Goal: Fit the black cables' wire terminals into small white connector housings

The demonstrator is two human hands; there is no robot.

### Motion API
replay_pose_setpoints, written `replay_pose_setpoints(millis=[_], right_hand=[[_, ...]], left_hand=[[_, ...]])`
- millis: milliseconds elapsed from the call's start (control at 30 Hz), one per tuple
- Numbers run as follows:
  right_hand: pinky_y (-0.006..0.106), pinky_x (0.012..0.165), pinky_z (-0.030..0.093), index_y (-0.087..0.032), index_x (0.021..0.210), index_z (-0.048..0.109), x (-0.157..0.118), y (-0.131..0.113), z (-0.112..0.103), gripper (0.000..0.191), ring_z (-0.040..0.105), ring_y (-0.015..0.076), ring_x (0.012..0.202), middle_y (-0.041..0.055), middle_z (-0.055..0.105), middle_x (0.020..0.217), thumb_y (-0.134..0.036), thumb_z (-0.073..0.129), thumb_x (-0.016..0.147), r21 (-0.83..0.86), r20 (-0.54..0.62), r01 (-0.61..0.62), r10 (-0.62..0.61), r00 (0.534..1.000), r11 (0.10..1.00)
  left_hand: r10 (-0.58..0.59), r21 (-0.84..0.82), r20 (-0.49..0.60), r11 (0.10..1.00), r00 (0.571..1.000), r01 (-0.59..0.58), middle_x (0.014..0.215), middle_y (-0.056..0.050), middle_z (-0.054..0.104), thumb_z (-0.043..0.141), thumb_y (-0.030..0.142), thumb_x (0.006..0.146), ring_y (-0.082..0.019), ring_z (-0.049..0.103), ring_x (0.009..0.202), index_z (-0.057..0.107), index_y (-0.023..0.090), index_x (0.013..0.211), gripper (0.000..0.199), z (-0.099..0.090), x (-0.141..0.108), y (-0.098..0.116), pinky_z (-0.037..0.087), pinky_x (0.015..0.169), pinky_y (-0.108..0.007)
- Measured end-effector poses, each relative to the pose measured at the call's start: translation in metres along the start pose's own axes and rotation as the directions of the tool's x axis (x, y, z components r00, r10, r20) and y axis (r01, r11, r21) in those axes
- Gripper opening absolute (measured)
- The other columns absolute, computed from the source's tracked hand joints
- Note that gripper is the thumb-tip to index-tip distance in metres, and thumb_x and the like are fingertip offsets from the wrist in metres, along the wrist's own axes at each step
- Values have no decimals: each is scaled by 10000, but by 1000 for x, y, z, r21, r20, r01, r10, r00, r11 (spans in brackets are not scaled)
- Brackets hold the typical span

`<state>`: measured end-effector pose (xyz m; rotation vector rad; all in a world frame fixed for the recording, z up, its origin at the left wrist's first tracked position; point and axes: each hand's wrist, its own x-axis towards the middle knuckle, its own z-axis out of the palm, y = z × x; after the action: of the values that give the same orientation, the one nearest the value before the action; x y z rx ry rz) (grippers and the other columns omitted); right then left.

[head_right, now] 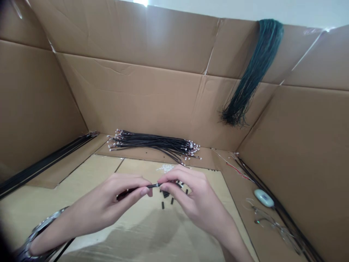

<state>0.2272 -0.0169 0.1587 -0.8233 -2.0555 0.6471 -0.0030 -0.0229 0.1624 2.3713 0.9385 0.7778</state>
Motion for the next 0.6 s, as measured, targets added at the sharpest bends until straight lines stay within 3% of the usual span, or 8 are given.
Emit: replay_pose_setpoints(millis=[367, 600], right_hand=[[220, 664, 427, -213, 824, 658, 5, 3, 14, 162, 594, 101, 713, -34, 673, 793, -217, 587, 969, -79, -25, 6, -8, 1000, 997], [269, 754, 447, -217, 973, 657, -1, 9, -6, 72, 601, 143, 845, 9, 653, 930, -229, 585, 971, -177, 56, 22, -12, 998, 984]], left_hand=[[25, -6, -11, 1000, 1000, -25, 869, 49, 673, 439, 238, 1036, -89, 574, 746, 608, 212, 965, 185, 6, 1, -4, 391, 710, -206], [-33, -75, 44, 997, 998, 37, 795, 30, 663, 394, 271, 1045, -92, 543, 662, 655, 198, 954, 286, 4, 6, -3, 393, 646, -218]])
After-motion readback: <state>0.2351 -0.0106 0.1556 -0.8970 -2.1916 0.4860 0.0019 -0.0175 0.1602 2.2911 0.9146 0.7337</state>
